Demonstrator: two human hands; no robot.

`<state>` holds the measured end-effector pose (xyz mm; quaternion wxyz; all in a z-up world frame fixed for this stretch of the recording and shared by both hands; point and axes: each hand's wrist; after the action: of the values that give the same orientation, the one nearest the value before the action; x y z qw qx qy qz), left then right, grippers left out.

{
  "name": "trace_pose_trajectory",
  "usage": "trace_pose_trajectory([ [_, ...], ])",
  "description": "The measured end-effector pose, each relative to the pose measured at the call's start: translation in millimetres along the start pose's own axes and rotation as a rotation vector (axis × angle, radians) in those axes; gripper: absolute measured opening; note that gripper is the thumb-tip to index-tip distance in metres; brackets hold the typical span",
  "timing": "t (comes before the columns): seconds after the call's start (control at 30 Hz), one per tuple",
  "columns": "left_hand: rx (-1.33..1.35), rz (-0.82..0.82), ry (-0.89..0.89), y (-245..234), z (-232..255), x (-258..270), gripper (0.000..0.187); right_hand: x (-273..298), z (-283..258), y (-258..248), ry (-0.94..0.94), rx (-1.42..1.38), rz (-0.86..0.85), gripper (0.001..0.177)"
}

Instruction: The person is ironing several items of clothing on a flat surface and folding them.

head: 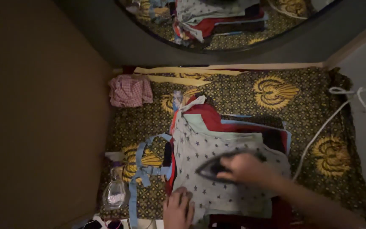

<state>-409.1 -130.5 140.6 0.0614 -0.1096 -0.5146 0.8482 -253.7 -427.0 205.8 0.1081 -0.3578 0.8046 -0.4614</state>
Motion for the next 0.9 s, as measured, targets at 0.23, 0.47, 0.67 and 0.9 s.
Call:
trace_pose_trajectory([
  [0.23,-0.019,0.217,-0.312,29,16,18,0.016,-5,2,52,-0.086,0.031,0.103,0.05],
  [0.47,-0.144,0.136,-0.303,9,18,4,0.021,-25,15,16,0.324,0.057,0.305,0.054],
  [0.67,-0.221,0.028,-0.341,1,24,-20,0.026,0,39,51,0.343,0.05,0.488,0.059],
  [0.9,-0.094,0.135,-0.08,32,36,-115,0.058,-2,-1,57,0.717,0.052,0.477,0.055],
])
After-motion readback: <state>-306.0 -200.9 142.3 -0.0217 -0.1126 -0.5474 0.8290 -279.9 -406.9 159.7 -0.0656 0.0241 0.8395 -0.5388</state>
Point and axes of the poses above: each hand's wrist, its own x-axis away from the middle knuckle, its own y-axis out of the palm, z = x × y, and after that the axes turned 13 degrees about -x, right-handed
